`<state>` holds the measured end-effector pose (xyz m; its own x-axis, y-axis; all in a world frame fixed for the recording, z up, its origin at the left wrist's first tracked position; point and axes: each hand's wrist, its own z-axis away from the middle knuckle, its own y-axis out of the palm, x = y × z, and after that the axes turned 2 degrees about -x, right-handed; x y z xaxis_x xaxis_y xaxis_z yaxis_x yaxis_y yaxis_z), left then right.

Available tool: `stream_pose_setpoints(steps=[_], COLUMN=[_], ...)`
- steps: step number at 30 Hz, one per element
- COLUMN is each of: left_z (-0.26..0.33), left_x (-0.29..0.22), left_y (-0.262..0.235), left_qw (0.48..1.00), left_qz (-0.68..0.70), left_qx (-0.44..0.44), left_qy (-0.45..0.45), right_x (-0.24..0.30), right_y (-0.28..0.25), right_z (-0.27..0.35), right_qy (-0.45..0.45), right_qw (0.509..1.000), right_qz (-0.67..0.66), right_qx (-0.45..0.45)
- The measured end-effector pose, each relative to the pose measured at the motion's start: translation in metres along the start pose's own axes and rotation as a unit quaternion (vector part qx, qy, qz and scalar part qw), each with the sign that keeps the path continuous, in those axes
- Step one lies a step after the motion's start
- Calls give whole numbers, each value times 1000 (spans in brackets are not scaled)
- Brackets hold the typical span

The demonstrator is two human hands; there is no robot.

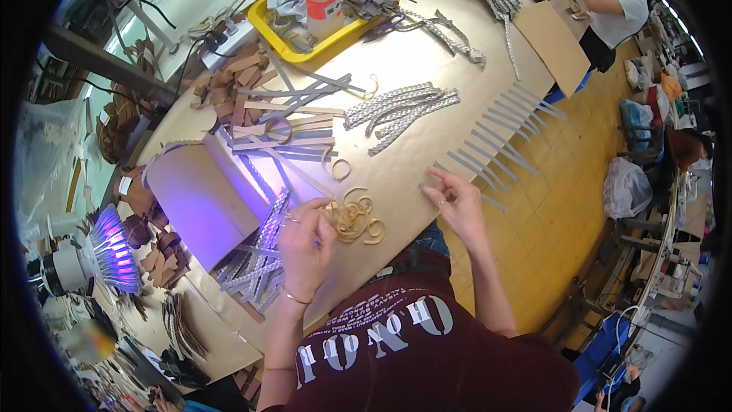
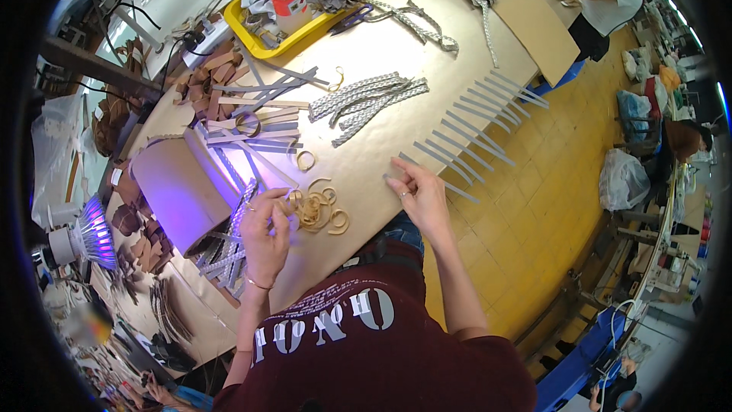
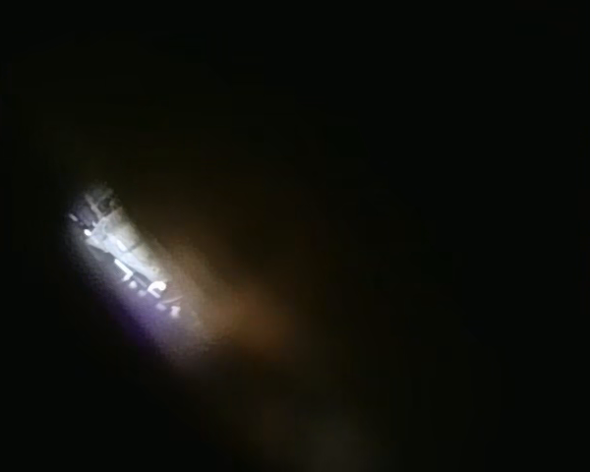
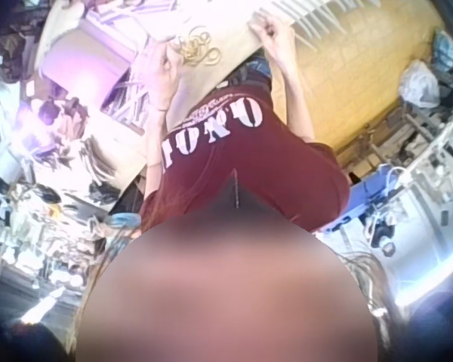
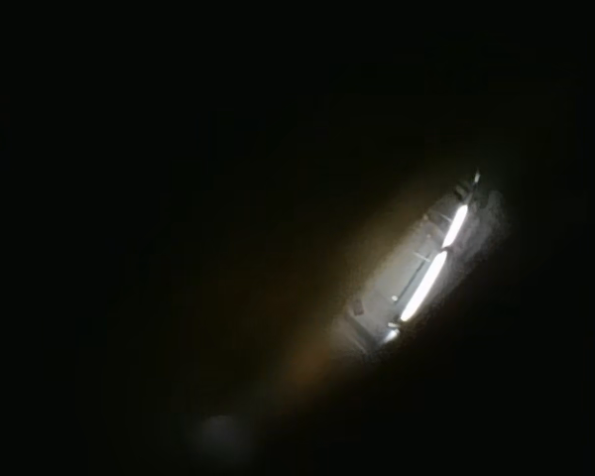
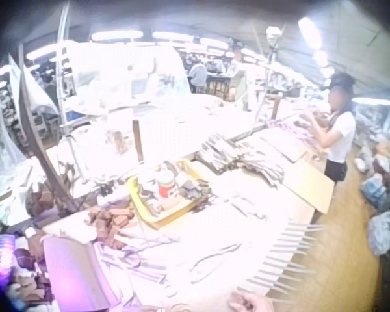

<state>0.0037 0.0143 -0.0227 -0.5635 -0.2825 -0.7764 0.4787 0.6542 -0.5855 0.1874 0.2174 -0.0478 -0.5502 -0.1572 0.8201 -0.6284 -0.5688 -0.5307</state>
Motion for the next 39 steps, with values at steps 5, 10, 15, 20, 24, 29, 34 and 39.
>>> stream_pose_setpoints(steps=[5,10,15,20,24,29,34,39], left_z=[7,11,19,28,32,38,35,31], left_x=[-1,-1,8,5,-3,-12,-13,-12], left_y=[10,24,22,8,-4,-15,-13,-16], left_qw=[995,983,981,990,995,997,994,993], left_qz=[-90,-156,-180,-139,-101,-57,-28,-32], left_qx=[15,55,48,20,7,-39,-102,-109], left_qy=[50,73,46,13,24,31,26,46], right_x=[-3,8,29,79,113,110,99,105], right_y=[9,3,20,59,108,151,174,167], right_z=[-8,-4,9,-12,-49,-55,-62,-78], right_qy=[-11,7,-186,-243,-297,-333,-347,-388], right_qw=[981,929,895,960,931,891,905,899], right_qz=[172,339,356,129,193,293,228,201], right_qx=[-92,-149,-193,-55,89,99,90,16])
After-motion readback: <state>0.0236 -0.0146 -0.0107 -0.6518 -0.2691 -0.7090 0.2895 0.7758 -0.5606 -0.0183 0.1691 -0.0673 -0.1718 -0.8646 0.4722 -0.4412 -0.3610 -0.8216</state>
